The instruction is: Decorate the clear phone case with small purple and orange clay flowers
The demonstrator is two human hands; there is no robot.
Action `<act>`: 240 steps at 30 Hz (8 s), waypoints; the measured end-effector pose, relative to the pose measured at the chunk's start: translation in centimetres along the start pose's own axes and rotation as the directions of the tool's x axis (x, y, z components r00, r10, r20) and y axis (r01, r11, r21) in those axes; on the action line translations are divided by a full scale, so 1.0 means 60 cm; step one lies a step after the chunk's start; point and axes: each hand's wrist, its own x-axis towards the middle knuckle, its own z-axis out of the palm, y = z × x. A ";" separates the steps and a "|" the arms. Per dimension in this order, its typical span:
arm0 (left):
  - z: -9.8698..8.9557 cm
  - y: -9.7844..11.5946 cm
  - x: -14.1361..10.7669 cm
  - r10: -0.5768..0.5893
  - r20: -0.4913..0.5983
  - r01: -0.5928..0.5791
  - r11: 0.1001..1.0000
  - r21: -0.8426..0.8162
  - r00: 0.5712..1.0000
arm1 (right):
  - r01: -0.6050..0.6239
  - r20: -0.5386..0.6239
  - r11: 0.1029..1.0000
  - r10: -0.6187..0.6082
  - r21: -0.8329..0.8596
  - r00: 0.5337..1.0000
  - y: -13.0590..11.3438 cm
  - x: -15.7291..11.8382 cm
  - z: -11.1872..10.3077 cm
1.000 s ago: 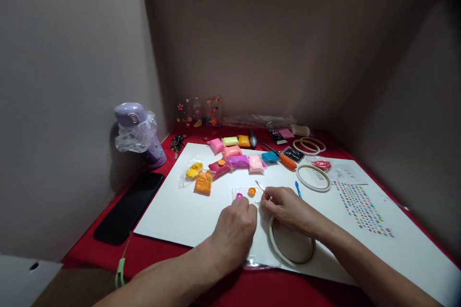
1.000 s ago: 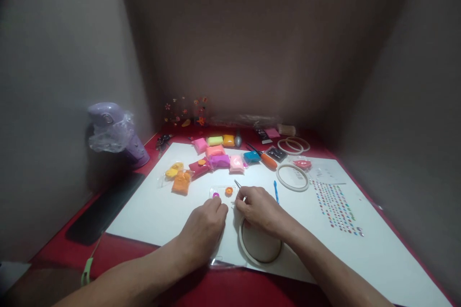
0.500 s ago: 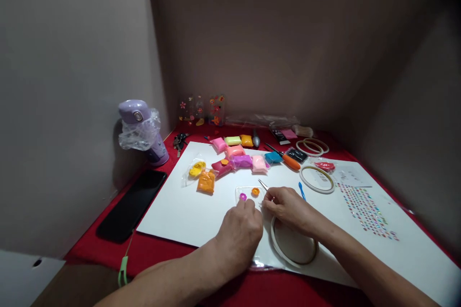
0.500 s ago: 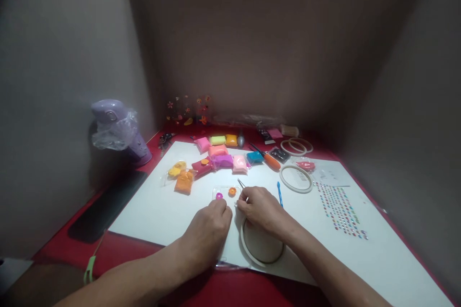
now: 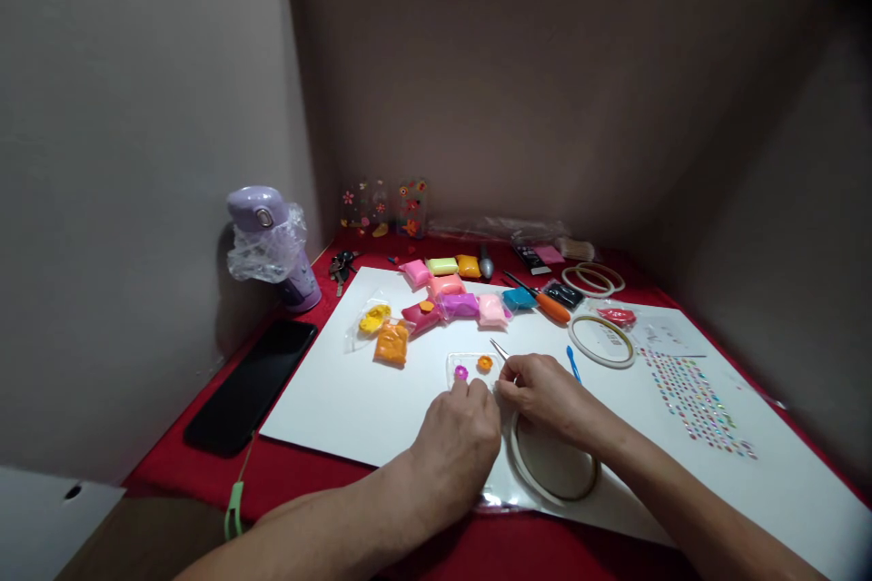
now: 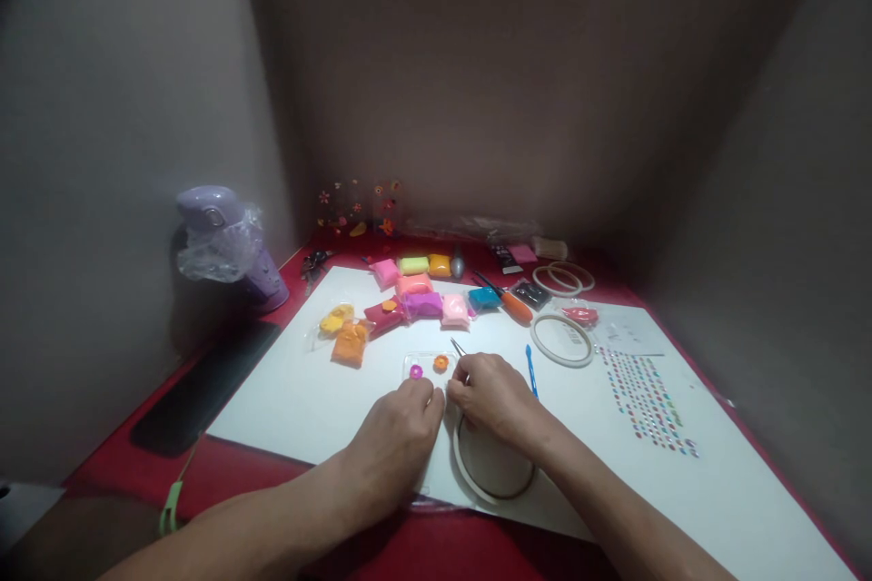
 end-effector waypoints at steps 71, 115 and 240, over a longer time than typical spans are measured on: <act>0.006 0.000 0.003 0.031 0.006 -0.031 0.998 0.050 1.000 | -0.042 -0.010 0.990 0.041 -0.131 0.999 -0.009 -0.028 -0.026; 0.011 0.000 0.003 0.020 -0.010 -0.020 0.999 0.050 1.000 | -0.040 -0.103 0.997 0.034 -0.062 0.994 0.019 -0.012 -0.011; 0.011 -0.043 -0.076 0.010 -0.213 -0.052 0.980 -0.191 0.977 | -0.115 0.130 0.832 0.051 0.543 0.990 -0.019 -0.019 0.030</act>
